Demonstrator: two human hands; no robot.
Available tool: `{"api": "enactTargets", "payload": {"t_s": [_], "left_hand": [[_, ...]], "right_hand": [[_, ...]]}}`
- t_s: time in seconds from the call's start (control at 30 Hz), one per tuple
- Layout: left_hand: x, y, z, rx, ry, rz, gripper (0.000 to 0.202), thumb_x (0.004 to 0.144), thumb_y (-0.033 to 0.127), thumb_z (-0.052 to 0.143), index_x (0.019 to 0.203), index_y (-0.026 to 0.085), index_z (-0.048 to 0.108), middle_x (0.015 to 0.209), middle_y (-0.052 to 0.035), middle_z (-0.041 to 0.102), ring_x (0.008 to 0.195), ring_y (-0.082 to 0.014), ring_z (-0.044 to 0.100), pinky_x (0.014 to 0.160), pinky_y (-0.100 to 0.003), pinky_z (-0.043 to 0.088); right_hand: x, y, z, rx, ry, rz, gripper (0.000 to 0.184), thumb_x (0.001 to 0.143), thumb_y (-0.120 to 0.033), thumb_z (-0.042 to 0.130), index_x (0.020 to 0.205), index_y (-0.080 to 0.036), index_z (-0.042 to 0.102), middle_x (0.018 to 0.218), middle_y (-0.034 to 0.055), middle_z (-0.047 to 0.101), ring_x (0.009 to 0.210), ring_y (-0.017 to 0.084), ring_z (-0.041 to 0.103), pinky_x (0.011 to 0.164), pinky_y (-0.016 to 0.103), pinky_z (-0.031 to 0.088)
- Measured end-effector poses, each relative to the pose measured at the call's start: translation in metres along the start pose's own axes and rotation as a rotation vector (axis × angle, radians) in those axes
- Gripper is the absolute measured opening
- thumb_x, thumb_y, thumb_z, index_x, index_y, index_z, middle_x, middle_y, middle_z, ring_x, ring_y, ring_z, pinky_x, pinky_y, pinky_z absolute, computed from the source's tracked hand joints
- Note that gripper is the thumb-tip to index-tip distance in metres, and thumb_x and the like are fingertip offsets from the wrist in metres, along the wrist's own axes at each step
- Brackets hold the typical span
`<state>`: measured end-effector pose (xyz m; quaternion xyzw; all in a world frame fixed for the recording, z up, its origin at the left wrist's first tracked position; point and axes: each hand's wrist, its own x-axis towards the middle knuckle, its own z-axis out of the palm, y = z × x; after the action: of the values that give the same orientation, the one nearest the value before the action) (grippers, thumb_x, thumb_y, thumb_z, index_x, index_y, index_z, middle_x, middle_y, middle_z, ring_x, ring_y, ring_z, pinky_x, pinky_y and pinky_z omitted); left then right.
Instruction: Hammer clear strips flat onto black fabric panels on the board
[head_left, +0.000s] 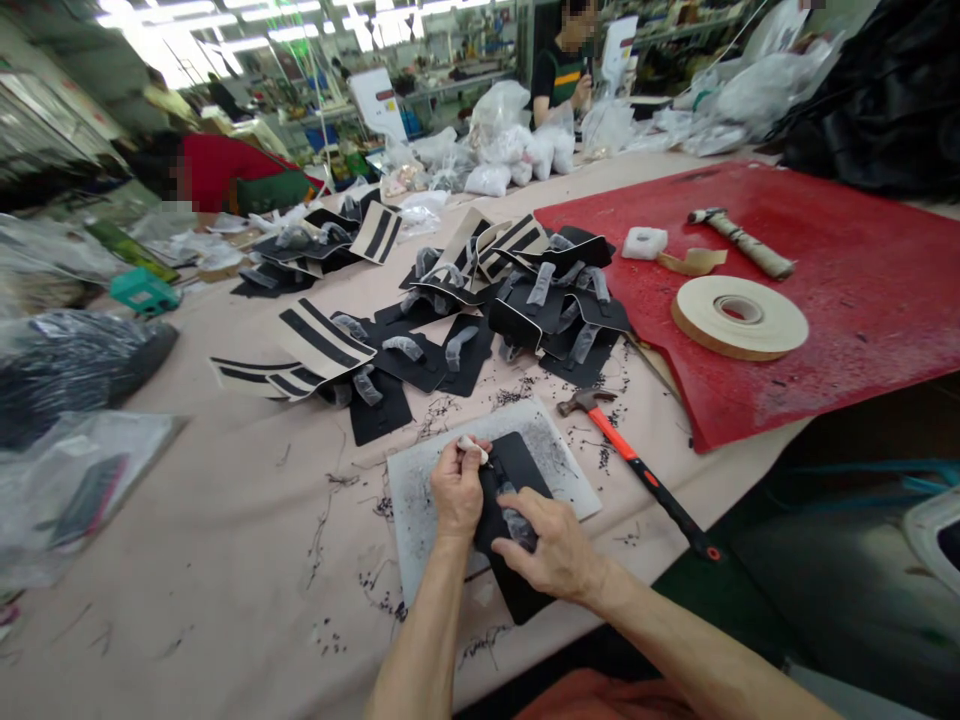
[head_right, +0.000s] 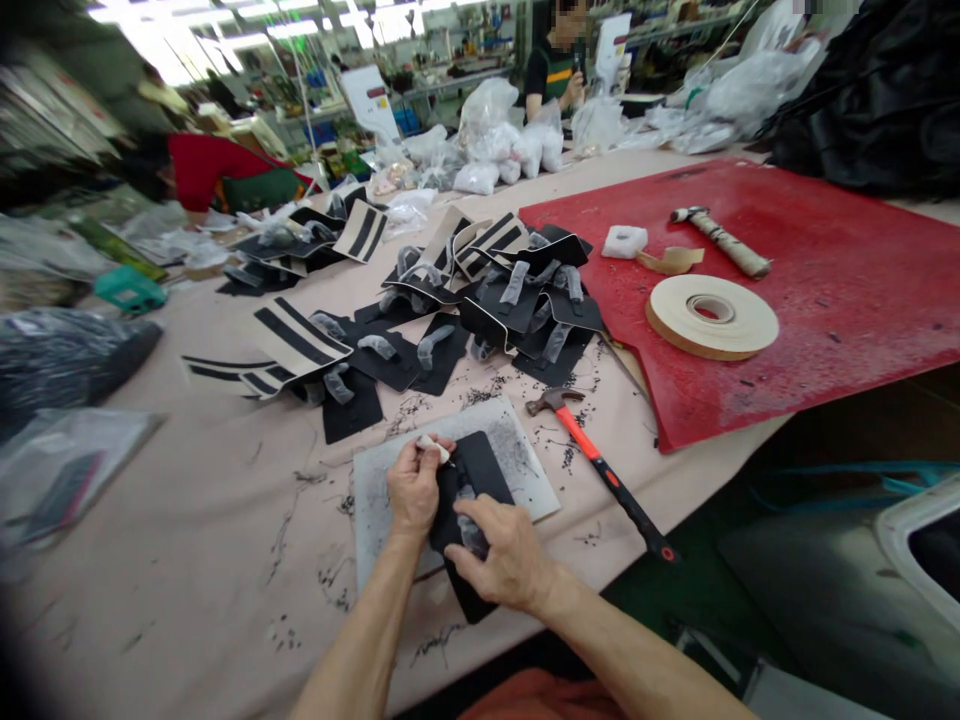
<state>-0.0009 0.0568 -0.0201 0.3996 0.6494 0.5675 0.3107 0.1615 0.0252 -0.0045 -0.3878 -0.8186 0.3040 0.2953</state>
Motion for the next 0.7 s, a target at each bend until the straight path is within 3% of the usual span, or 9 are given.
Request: {"api": "enactTargets", "payload": {"t_s": [0.17,0.4,0.7], "left_hand": [[-0.0002,-0.0031,-0.0011,-0.049,-0.015,-0.007,0.028,0.090,0.042,0.062,0.101,0.017,0.067,0.092,-0.0077,0.079,0.087,-0.0213,0.075,0.085,-0.033,0.057],[-0.0005,-0.0055,-0.0020,-0.101,-0.051,-0.035,0.031,0.090,0.045,0.063,0.103,0.017,0.067,0.098,-0.0077,0.079,0.093,-0.0213,0.075,0.089,-0.033,0.057],[-0.0010,-0.0006,-0.0016,-0.010,-0.055,0.004,0.031,0.090,0.047,0.061,0.100,0.018,0.068,0.097,-0.0073,0.079,0.091,-0.0210,0.074,0.087,-0.032,0.057]], "right_hand": [[-0.0134,0.0056,0.0070,0.048,0.051,-0.094,0.036,0.087,-0.033,0.061,0.119,-0.016,0.059,0.092,0.0081,0.070,0.079,0.023,0.068,0.071,0.035,0.054],[-0.0088,0.0069,0.0067,0.091,0.050,-0.063,0.036,0.087,-0.036,0.063,0.116,-0.015,0.062,0.104,0.0123,0.074,0.094,0.027,0.072,0.082,0.038,0.057],[-0.0086,0.0066,0.0074,0.111,0.046,-0.025,0.036,0.086,-0.035,0.065,0.116,-0.016,0.063,0.105,0.0109,0.074,0.094,0.026,0.072,0.085,0.037,0.057]]}}
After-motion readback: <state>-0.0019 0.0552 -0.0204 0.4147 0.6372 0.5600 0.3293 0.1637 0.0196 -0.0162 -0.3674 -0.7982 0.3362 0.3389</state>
